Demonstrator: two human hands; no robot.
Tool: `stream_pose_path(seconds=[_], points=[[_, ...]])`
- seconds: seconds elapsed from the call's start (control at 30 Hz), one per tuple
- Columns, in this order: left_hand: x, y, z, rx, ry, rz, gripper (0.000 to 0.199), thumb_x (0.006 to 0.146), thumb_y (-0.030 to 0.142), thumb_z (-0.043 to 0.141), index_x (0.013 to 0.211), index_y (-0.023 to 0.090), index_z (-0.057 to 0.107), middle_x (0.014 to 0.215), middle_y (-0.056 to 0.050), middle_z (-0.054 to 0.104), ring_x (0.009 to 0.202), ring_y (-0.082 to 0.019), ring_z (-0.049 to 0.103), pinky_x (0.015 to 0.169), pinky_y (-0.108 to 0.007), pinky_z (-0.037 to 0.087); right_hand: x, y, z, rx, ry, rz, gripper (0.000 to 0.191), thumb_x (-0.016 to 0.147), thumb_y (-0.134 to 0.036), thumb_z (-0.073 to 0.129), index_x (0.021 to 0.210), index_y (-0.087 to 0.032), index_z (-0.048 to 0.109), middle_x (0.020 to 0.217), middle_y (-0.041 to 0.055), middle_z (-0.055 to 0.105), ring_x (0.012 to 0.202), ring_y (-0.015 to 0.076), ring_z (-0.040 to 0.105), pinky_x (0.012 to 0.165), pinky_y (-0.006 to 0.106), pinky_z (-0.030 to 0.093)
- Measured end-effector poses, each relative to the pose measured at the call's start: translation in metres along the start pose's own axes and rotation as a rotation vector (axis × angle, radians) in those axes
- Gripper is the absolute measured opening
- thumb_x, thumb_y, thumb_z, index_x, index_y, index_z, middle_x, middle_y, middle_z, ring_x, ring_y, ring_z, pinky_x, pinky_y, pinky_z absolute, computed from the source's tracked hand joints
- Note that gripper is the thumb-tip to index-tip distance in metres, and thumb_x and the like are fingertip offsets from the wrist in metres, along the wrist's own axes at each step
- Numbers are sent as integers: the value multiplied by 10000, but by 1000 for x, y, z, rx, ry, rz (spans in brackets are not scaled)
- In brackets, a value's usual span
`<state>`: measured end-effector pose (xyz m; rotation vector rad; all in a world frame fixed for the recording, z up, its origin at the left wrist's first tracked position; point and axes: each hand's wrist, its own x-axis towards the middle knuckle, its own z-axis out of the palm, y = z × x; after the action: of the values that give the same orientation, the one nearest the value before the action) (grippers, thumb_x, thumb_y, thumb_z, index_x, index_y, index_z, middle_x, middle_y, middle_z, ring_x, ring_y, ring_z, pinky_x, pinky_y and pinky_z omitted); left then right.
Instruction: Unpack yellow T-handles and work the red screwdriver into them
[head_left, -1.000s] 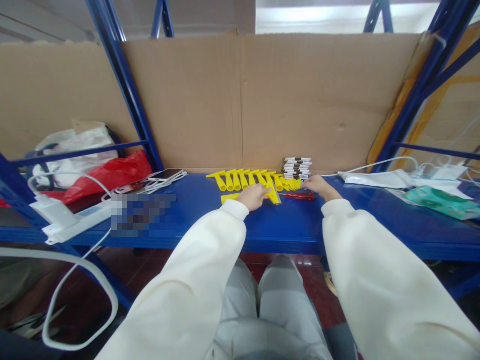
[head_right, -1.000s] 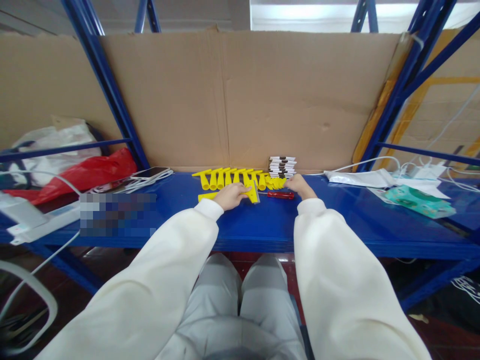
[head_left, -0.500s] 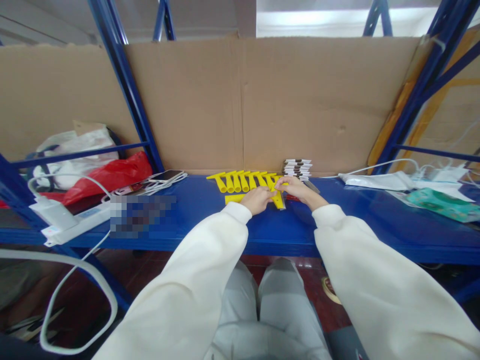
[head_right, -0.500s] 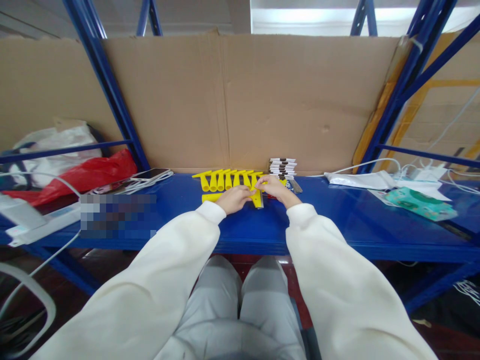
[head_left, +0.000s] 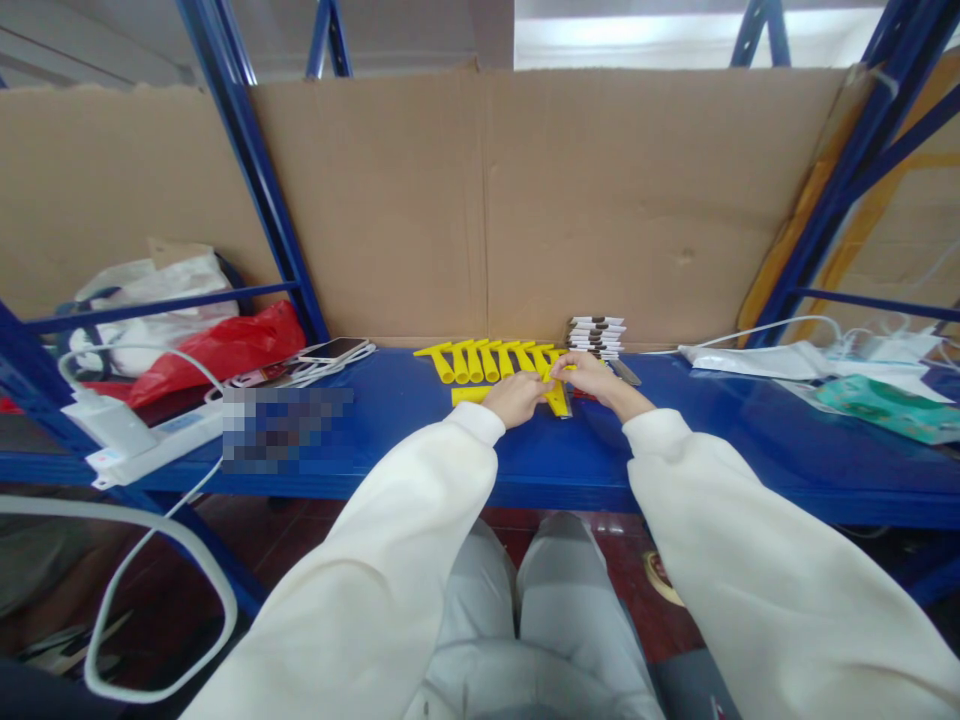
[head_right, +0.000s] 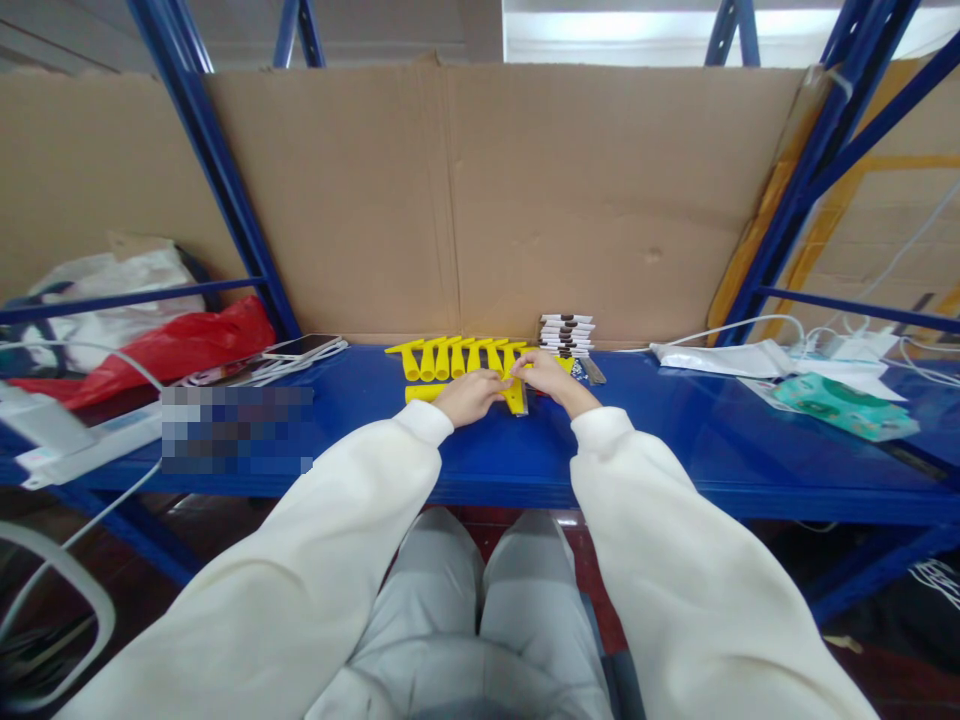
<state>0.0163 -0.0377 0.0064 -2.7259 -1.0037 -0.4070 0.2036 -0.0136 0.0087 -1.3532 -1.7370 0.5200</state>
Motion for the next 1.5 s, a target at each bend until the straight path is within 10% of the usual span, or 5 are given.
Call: stream_pose_path(seconds=[0.5,1.5], points=[[-2,8,-7,52,-28,-75,393,1010,194,456,1362,181,630,1167,-154,687,1150,-263,658,944,-361,537,-7,-16,22,130,180,191,58,639,-183,579,586,-205,594,714,16,680,790,197,629,803,324,507],[-2,10,-7,107,-34,-5,420,993,155,463,1390,174,600,1139,-158,685,1126,-257,653,953,-385,551,3,-5,1,-292,62,-84,161,736,-103,637,638,-215,699,859,57,759,938,227,670,950,345,478]])
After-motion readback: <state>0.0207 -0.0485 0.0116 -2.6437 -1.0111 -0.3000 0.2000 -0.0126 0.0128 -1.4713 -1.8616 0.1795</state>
